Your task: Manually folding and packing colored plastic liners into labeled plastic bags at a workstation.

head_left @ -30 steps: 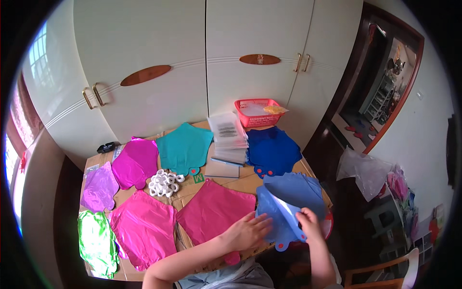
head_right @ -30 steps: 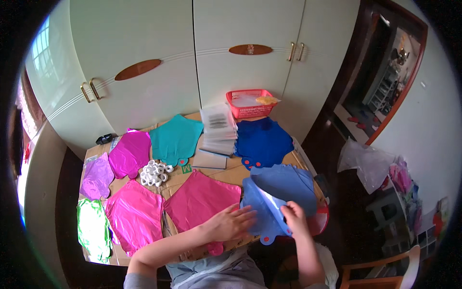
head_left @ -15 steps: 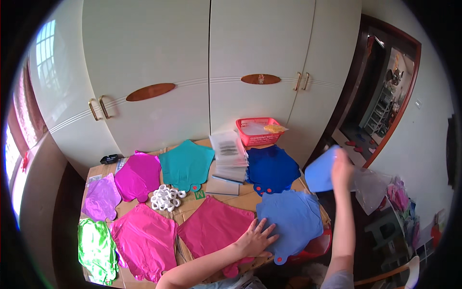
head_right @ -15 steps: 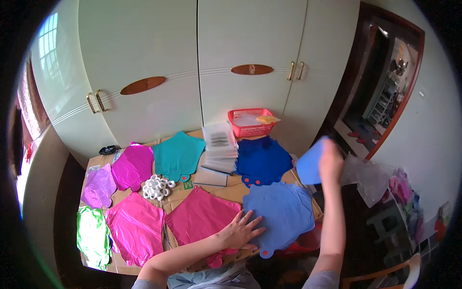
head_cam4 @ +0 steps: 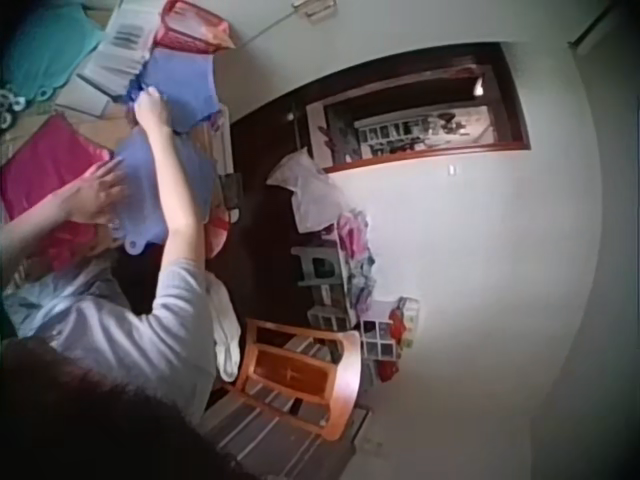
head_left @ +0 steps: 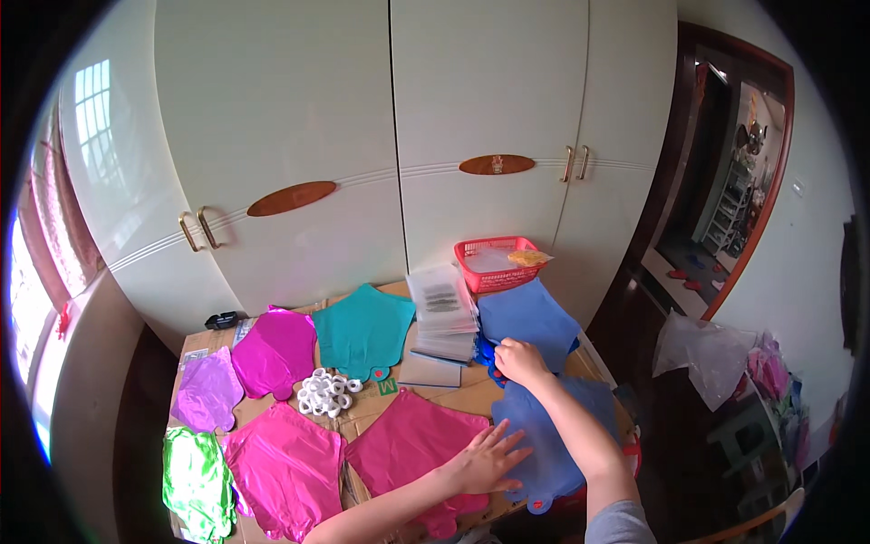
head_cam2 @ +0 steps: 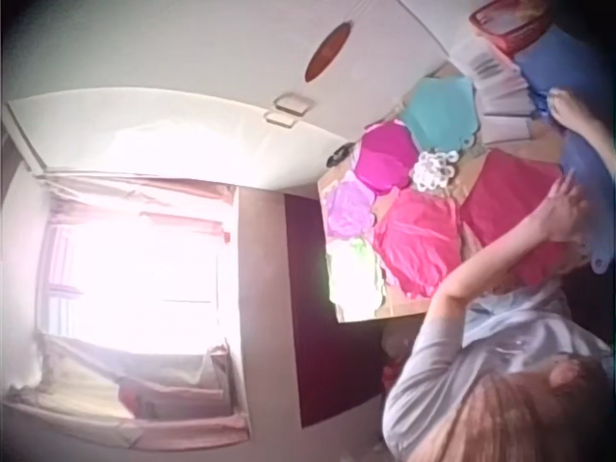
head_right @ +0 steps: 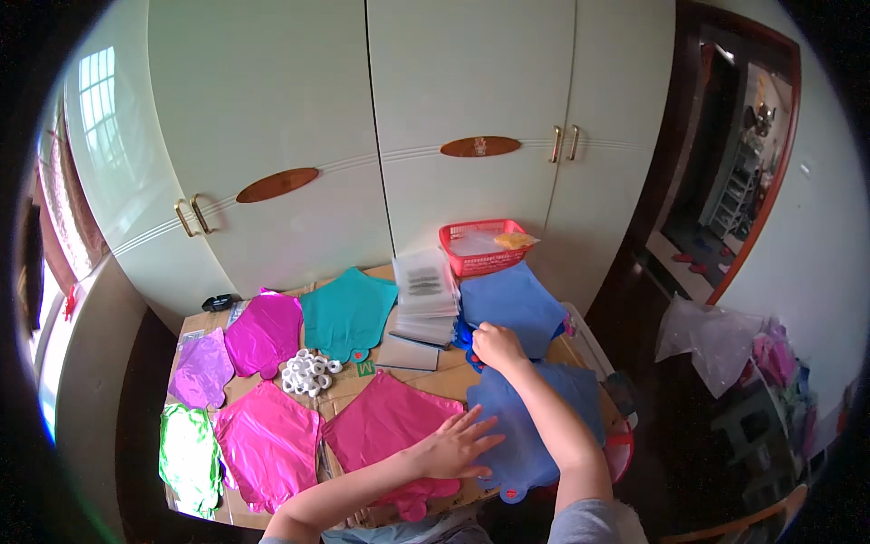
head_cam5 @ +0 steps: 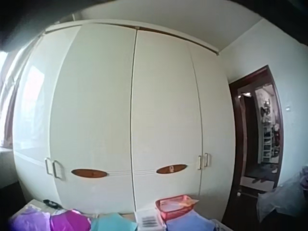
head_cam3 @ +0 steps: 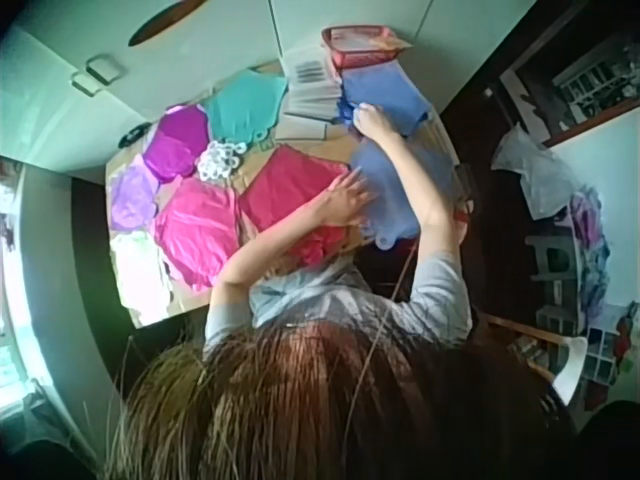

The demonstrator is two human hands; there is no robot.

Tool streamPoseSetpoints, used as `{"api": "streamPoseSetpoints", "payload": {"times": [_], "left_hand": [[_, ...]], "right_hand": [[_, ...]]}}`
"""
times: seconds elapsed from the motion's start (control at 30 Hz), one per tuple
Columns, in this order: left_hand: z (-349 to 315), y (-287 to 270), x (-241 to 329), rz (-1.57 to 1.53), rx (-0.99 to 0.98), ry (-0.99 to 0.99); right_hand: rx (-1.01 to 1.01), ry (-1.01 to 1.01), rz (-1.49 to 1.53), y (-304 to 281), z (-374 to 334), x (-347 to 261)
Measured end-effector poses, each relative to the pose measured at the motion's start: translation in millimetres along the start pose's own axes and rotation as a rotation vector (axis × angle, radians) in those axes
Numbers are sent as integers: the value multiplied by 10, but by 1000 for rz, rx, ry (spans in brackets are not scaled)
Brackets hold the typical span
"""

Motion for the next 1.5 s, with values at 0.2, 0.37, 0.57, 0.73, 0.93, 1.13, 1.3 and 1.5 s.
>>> {"api": "streamPoseSetpoints", "payload": {"times": [0.2, 0.37, 0.57, 0.73, 0.93, 1.13, 1.3, 1.5], "left_hand": [[180, -230, -429, 66, 70, -157], [489, -112, -900, 208, 140, -211], [792, 6, -1059, 218, 122, -334], [827, 18, -1020, 275, 9, -365], [706, 49, -1032, 279, 118, -331], [309, -368, -1015, 210, 309, -300], [-607, -819, -1212, 266, 372, -559], [-1831, -1198, -1695, 105, 642, -840]], "right_hand": [[121, 241, 359, 20, -24, 234], [99, 564, 891, 85, -60, 400], [91, 700, 1308, 103, -56, 744], [408, 842, 1258, -266, -166, 1385], [831, 493, 252, -1469, 52, 1304], [673, -135, -53, -1718, 1013, -257], [452, -596, -29, -678, 1752, -1349], [-79, -534, -14, 716, 1825, -2257]]}}
Point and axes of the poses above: each hand's wrist, its own z-axis towards the middle knuckle, its own y-axis out of the palm, x = y × z, the point moved 1 cm from there along z, towards the middle knuckle, and after that the axes turned 2 degrees about -x, right-handed, at the moved point
